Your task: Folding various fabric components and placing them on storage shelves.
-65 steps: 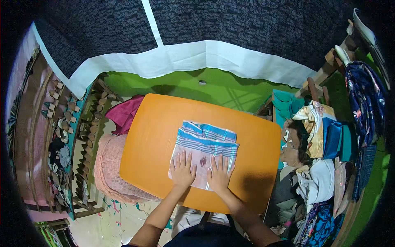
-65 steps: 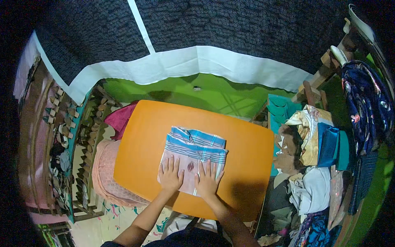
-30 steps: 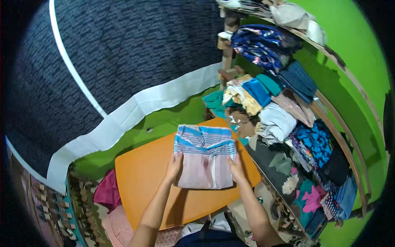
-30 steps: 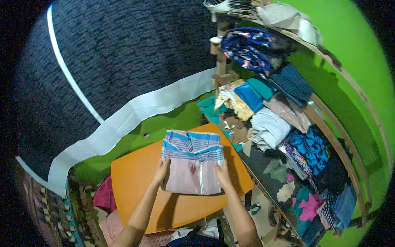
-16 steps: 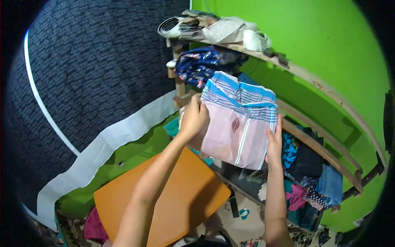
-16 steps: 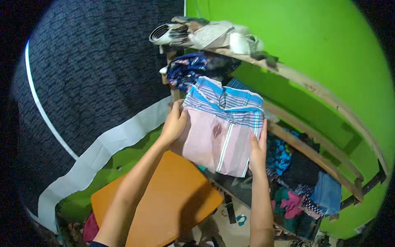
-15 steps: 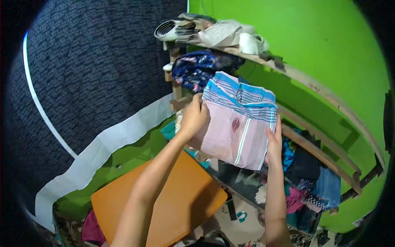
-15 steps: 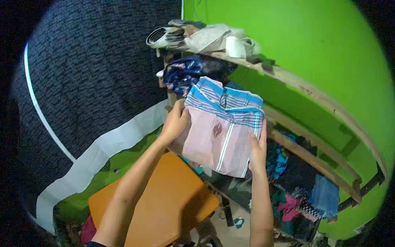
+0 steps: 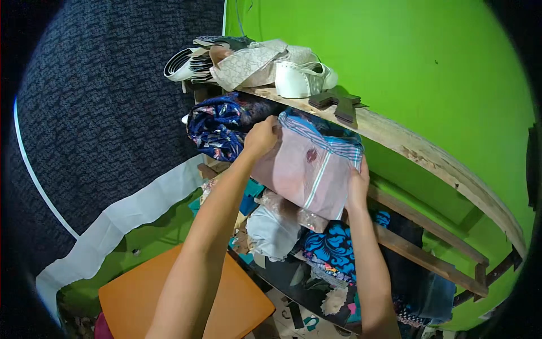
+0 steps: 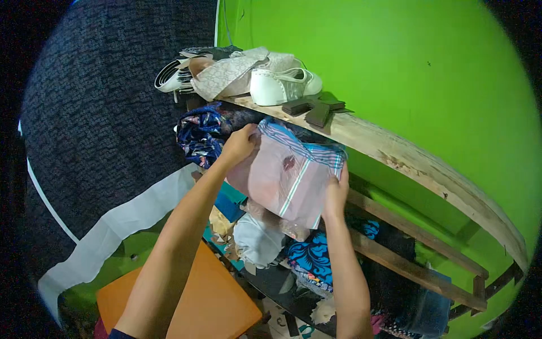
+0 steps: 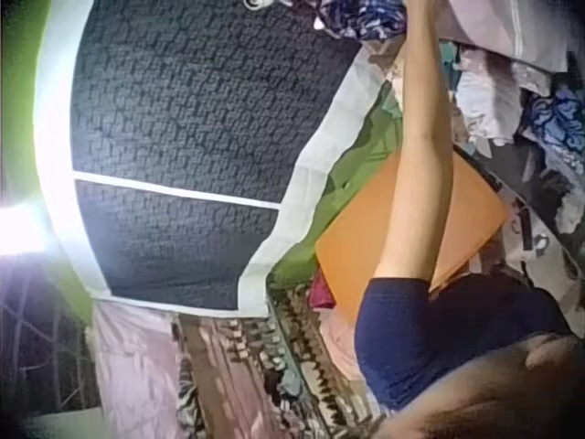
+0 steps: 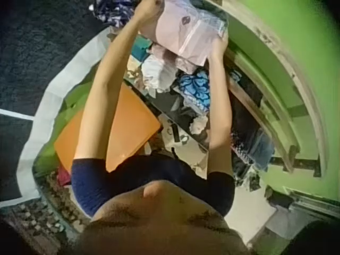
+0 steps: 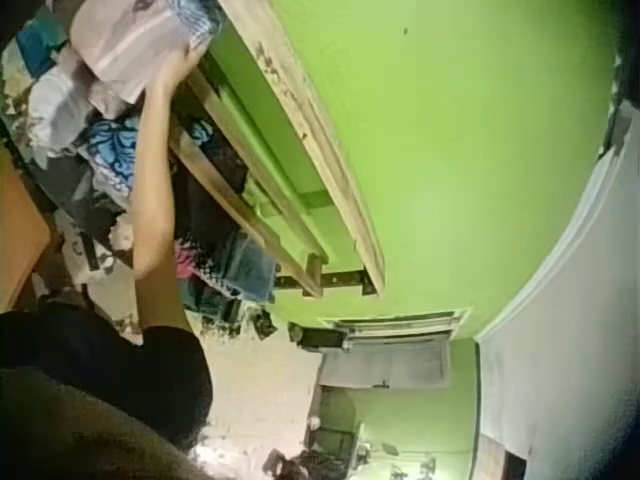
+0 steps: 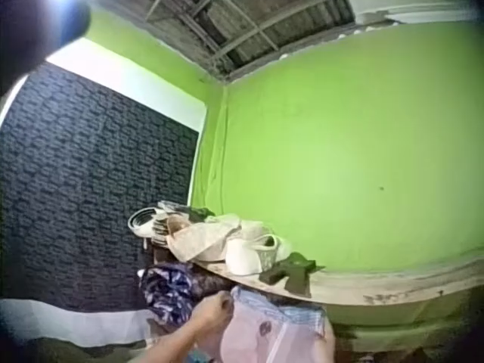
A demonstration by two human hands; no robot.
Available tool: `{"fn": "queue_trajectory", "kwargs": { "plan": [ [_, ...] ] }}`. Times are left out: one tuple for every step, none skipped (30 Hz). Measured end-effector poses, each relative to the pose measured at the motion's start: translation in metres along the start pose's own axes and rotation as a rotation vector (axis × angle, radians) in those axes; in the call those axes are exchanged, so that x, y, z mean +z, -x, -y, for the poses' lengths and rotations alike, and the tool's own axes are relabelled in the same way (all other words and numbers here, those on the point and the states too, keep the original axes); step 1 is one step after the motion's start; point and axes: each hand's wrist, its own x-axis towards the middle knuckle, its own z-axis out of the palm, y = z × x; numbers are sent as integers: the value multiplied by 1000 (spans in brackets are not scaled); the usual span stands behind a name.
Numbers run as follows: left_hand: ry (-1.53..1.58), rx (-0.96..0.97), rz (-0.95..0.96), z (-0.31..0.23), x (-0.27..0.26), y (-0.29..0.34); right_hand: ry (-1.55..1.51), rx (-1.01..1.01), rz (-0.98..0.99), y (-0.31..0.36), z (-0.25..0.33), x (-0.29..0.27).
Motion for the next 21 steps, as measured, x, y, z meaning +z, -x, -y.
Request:
{"fn": "queue_trajectory", "kwargs": {
  "plan": [
    [1, -6, 5, -1, 5, -1, 138, -56, -38, -6, -15, 1],
    [-46, -42, 58, -7, 5, 0, 293, -143, -43, -6, -21, 2],
    [-92, -77, 113, -11, 8, 0, 449, -229, -46, -6, -25, 0],
    [-237, -88, 34, -5, 12, 2, 589, -192, -31, -6, -25, 8],
    [-249, -97, 35, 2, 16, 3, 582, -185, -19, -3, -24, 13],
    [-339, 16, -35, 8, 20, 6, 942, -339, -103, 2, -24, 19],
    [-416, 134, -100, 6, 26, 8, 1312, -497, -195, 6, -17, 25],
    [-363, 176, 34, -4, 24, 12, 1317, -491, -189, 5, -10, 30],
    [-362, 170, 41, -5, 32, 12, 1322, -483, -51, -1, -4, 37],
    [-433, 264, 78, -1, 34, 16, 1313, -468, 98, -2, -2, 48],
    [-486, 367, 113, -7, 39, 18, 1320, -459, 103, -6, -5, 55],
    [-435, 246, 221, -12, 42, 21, 1333, -458, 151, -11, -9, 62],
    [-439, 240, 222, -8, 48, 21, 1336, -465, 202, -15, -15, 71],
    [-437, 198, 259, -5, 54, 22, 1385, -395, 250, -19, -20, 76],
    [-434, 157, 294, -1, 59, 22, 1382, -398, 255, -19, -24, 77],
    [-470, 133, 318, 3, 64, 26, 1378, -281, 336, -18, -30, 78],
    [-473, 129, 318, 8, 66, 29, 1371, -166, 414, -18, -34, 79],
    [-456, 116, 318, 12, 69, 31, 1329, -45, 456, -19, -37, 79],
    [-441, 101, 322, 15, 69, 35, 1326, -43, 463, -18, -39, 80],
    [-427, 78, 327, 18, 70, 38, 1306, 17, 502, -17, -40, 80],
    [-430, 74, 328, 20, 70, 39, 1286, 77, 539, -17, -41, 81]
  ]
}}
